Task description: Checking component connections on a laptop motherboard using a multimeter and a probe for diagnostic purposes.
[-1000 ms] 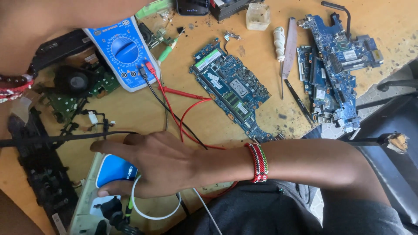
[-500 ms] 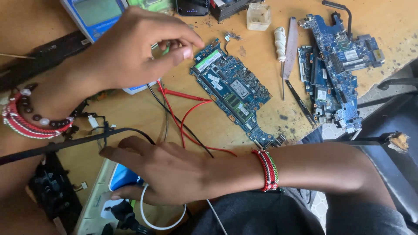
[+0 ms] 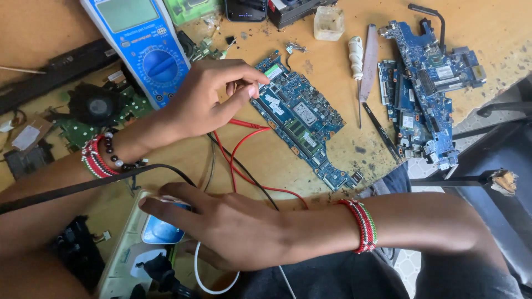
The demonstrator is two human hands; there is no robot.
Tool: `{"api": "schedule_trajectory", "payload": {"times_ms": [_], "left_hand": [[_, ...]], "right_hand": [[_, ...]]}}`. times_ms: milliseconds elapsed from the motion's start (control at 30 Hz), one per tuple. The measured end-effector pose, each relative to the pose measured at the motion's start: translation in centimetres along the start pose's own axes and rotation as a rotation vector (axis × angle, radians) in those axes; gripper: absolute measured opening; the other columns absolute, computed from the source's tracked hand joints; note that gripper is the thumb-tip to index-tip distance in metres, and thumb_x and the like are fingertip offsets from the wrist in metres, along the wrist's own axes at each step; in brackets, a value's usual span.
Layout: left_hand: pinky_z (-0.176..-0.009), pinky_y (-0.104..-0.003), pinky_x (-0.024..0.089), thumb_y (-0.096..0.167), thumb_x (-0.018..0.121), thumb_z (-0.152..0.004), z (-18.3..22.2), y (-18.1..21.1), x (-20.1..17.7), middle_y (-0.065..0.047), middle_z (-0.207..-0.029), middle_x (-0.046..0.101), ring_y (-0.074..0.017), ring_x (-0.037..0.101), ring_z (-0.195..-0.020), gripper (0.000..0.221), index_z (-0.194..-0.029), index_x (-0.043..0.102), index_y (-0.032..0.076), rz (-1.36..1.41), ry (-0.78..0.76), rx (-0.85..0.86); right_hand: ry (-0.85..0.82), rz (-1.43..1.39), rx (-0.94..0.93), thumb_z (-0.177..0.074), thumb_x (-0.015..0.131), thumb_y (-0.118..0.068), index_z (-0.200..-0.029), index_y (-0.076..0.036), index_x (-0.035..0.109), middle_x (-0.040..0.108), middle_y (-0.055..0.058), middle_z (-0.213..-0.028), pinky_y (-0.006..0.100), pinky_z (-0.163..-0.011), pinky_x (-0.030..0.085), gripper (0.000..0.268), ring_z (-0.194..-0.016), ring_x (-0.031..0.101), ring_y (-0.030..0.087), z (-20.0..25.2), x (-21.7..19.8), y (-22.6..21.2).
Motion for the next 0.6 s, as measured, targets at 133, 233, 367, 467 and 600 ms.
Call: {"api": "schedule_trajectory", "payload": {"times_ms": [133, 233, 367, 467, 600], "left_hand": [[-0.066, -0.037, 0.056, -0.002, 0.056, -0.107, 0.4, 0.4, 0.4, -0.018, -0.094, 0.069, -0.0274, 0.069, -0.08, 0.017, -0.118, 0.068, -0.008, -0.053, -0.044, 0.034], [-0.07, -0.036, 0.057, -0.011, 0.059, -0.099, 0.7, 0.6, 0.8, -0.016, -0.095, 0.066, -0.0269, 0.065, -0.083, 0.017, -0.113, 0.068, -0.009, -0.17, -0.105, 0.092], [-0.074, -0.042, 0.055, -0.007, 0.057, -0.101, 0.7, 1.3, 1.1, -0.021, -0.107, 0.064, -0.0334, 0.064, -0.091, 0.019, -0.116, 0.068, -0.008, -0.217, -0.097, 0.142], [-0.072, -0.043, 0.055, -0.005, 0.06, -0.101, 1.0, 1.0, 1.5, -0.021, -0.108, 0.065, -0.0337, 0.064, -0.09, 0.018, -0.115, 0.07, -0.009, -0.305, -0.091, 0.165], [-0.079, -0.049, 0.053, 0.007, 0.067, -0.103, 1.6, 0.4, 1.8, -0.018, -0.112, 0.062, -0.0358, 0.063, -0.095, 0.013, -0.11, 0.067, -0.004, -0.431, -0.166, 0.155]], "right_hand": [[-0.071, 0.0, 0.011, -0.08, 0.059, 0.009, -0.155, -0.009, 0.025, 0.031, 0.024, -0.165, 0.05, -0.048, 0.055, 0.085, -0.077, 0.072, 0.044, 1.5, -0.9, -0.5], [-0.061, 0.039, 0.018, -0.084, 0.059, 0.008, -0.156, -0.014, 0.023, 0.031, 0.027, -0.167, 0.055, -0.043, 0.049, 0.083, -0.074, 0.068, 0.051, 3.2, -1.4, -0.6], [0.071, 0.062, -0.146, -0.095, 0.058, 0.002, -0.155, -0.004, 0.031, 0.042, 0.033, -0.156, 0.053, -0.107, 0.049, 0.066, -0.141, 0.052, 0.049, 5.4, -3.2, -0.8], [0.139, 0.082, -0.16, -0.102, 0.063, -0.001, -0.152, -0.002, 0.037, 0.048, 0.03, -0.152, 0.055, -0.121, 0.045, 0.056, -0.146, 0.048, 0.045, 7.5, -4.9, -0.2], [0.259, 0.209, -0.058, -0.092, 0.073, 0.0, -0.134, -0.003, 0.061, 0.06, 0.024, -0.14, 0.046, -0.111, 0.056, 0.044, -0.127, 0.068, 0.037, 10.1, -7.7, 2.0]]}}
Point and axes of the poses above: each hand's wrist, its own z-axis away from the middle knuckle, its own x-axis out of the palm, y = z × x, the point moved 1 cm from there along -z, towards the middle knuckle
